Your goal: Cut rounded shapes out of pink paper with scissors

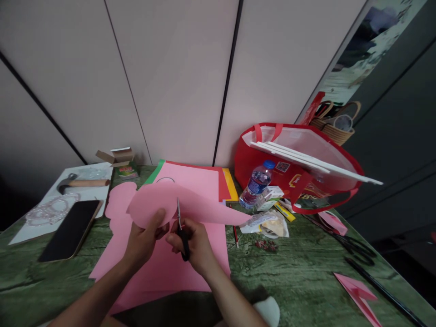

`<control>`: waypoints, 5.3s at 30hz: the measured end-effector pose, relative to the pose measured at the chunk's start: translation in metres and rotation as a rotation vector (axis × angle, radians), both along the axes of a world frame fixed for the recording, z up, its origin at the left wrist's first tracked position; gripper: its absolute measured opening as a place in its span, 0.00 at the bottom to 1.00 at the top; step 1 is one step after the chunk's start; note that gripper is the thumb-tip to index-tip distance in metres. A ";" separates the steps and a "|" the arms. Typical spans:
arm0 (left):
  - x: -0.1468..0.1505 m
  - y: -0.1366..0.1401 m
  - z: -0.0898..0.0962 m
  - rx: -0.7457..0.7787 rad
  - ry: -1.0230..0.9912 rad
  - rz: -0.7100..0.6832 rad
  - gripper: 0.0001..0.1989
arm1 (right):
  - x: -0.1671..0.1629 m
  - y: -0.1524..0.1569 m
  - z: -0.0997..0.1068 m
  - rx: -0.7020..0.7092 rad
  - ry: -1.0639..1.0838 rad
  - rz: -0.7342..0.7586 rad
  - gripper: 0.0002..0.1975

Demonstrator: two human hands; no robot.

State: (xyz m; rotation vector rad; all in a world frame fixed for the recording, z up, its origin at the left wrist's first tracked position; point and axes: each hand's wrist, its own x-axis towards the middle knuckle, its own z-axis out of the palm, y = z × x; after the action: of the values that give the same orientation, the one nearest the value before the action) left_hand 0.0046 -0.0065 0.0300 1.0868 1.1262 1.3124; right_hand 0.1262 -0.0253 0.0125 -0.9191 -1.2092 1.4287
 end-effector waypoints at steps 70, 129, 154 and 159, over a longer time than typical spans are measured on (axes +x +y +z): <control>-0.003 0.004 -0.008 0.019 -0.014 -0.069 0.21 | 0.004 0.004 -0.003 0.017 -0.045 -0.034 0.15; 0.002 -0.009 0.002 0.006 0.269 -0.095 0.14 | 0.005 0.001 0.009 0.136 -0.044 -0.004 0.18; 0.000 -0.009 0.013 0.014 0.308 -0.143 0.18 | 0.006 0.001 0.001 0.059 -0.007 0.021 0.16; -0.003 -0.005 0.005 0.024 0.336 -0.106 0.18 | 0.007 0.001 -0.001 0.047 -0.009 0.014 0.16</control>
State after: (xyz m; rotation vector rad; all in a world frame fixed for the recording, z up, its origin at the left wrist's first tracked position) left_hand 0.0018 -0.0115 0.0347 1.4023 1.2798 1.0877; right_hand 0.1328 -0.0247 0.0115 -0.8881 -1.2529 1.4024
